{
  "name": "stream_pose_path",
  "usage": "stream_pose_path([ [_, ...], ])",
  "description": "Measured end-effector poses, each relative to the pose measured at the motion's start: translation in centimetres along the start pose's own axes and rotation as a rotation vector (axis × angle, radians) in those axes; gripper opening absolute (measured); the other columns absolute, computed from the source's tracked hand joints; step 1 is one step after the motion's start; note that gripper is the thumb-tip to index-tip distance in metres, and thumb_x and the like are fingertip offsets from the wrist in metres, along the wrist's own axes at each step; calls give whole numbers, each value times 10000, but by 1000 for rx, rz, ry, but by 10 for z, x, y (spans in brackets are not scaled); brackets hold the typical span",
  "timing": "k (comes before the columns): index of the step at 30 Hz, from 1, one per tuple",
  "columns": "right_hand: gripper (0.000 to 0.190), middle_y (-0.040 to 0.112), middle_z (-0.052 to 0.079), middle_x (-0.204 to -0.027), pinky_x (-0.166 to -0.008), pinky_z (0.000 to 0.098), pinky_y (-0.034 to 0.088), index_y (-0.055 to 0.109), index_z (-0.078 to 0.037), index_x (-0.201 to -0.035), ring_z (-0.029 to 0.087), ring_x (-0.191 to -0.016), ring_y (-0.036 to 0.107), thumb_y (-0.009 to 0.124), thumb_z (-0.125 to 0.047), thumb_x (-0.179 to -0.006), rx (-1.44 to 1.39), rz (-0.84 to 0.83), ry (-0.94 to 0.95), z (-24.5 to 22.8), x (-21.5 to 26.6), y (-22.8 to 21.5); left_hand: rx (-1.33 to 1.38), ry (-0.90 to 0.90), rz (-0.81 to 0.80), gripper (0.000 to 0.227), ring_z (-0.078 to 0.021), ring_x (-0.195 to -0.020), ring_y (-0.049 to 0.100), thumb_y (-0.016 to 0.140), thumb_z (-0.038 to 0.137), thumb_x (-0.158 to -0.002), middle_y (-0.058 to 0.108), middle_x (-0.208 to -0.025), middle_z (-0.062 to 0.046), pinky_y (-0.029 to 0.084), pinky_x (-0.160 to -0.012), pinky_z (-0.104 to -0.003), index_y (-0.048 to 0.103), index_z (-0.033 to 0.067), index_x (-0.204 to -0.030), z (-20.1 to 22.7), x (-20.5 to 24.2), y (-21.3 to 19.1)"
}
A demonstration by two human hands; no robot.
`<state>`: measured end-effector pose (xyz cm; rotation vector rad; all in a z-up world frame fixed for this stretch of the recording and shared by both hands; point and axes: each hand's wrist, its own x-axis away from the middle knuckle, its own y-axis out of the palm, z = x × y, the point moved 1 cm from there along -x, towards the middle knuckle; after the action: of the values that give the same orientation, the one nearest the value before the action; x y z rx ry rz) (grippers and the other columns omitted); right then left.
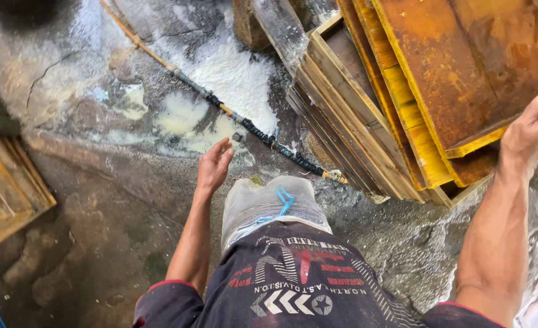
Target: The person stirs a yellowish liquid in a large metal basin using a ladle, then uses a round sieve to skim solids from the surface. They then pick up wooden frames and dip them into the liquid to coat them.
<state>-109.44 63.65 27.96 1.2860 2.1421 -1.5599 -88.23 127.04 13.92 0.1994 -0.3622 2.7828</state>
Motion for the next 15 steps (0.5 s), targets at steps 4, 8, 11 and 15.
stream_pose_path([
  [4,382,608,340,-1350,-1072,479,461,533,178,-1390,463,-1244,589,495,-83,-1114,74,145,-87,-17,21,-11,-141,173,-149,456,-246,-1180,693,656,197,-999,704,-1308,-170,553,-998,-363,589,8,-1408,43,-68,6],
  [8,458,469,275,-1637,-1314,479,309,443,98,-1567,404,-1549,433,543,-147,-1192,18,277,291,-33,95,-24,-97,290,-239,448,-226,-1176,692,647,217,-1023,706,-1313,-163,579,-964,-352,582,1,-1409,91,-150,40],
  [11,548,390,244,-1632,-1292,427,300,336,86,-1578,331,-1532,409,559,-193,-1162,-326,354,585,-47,144,-20,-20,422,-297,461,-201,-1135,686,642,222,-1029,724,-1269,-142,574,-945,-339,576,-13,-1420,120,-218,83],
  [15,582,472,166,-1531,-1047,477,565,333,-55,-1541,288,-1320,579,504,-342,-1065,-735,391,966,-69,174,-10,80,448,-342,450,-171,-1110,689,638,235,-1046,737,-1247,-110,564,-971,-311,588,-20,-1414,152,-311,146],
])
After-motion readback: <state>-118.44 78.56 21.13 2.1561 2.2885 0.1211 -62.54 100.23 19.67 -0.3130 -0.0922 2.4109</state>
